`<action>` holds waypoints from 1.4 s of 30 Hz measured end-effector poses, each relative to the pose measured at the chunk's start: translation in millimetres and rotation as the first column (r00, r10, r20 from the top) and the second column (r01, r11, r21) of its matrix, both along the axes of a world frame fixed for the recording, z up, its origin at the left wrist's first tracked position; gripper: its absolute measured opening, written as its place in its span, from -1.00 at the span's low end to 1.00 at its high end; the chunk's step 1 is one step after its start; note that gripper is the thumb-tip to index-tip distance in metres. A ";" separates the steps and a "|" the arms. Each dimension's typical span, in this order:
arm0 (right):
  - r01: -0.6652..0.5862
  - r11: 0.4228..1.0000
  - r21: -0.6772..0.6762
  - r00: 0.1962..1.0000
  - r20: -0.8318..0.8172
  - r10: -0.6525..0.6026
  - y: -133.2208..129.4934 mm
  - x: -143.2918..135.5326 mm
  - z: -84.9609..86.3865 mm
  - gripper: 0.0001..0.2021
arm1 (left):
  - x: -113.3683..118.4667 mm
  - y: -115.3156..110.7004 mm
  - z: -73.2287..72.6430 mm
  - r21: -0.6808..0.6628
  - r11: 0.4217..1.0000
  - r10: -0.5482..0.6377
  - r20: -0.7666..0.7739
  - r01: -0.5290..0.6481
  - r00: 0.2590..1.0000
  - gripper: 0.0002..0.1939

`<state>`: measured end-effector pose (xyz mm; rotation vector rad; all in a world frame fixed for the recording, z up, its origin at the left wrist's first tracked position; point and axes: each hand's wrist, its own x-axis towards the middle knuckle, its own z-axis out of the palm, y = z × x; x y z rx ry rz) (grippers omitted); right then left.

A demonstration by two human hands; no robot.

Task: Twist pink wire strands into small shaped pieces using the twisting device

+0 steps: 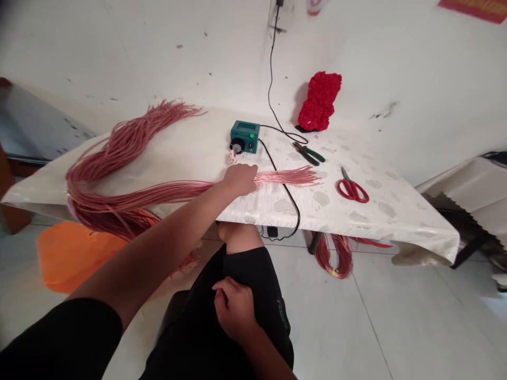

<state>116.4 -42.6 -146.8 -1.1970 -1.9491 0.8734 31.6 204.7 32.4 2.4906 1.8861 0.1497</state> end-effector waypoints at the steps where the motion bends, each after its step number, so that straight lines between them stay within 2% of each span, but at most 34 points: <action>1: 0.001 1.000 0.002 1.000 0.004 -0.001 0.3 -0.1 0.0 -0.77 | 3.6 1.9 0.8 -0.015 1.000 0.003 -0.001 -0.003 1.000 -0.64; 10: 0.005 1.000 -0.002 0.999 0.033 -0.005 2.9 0.3 -0.7 -0.76 | 11.4 14.0 -1.5 -0.063 0.998 0.017 0.042 -0.014 0.999 -0.60; 15: 0.004 1.000 -0.011 1.000 0.020 -0.004 1.8 0.3 1.6 -0.75 | 14.8 12.6 -7.5 0.015 0.998 -0.055 0.075 0.054 0.996 -0.74; 20: 0.009 1.000 -0.016 0.999 0.031 -0.008 2.4 0.0 2.6 -0.76 | 17.4 14.6 -20.4 0.098 0.994 -0.052 0.115 0.041 0.992 -0.80; 28: 0.014 1.000 -0.005 1.000 0.015 -0.014 2.3 1.1 2.2 -0.75 | 18.8 7.7 -37.3 0.241 0.970 -0.049 0.210 -0.003 0.976 -0.76; 36: 0.011 1.000 -0.001 0.999 0.040 -0.011 1.7 1.5 2.0 -0.74 | 16.3 1.3 -34.1 0.294 0.953 -0.031 0.346 -0.077 0.938 -0.78; 42: 0.011 1.000 0.008 0.999 0.051 -0.011 1.9 1.9 2.2 -0.75 | 10.8 2.8 -30.4 0.330 0.922 -0.005 0.536 -0.204 0.844 -0.84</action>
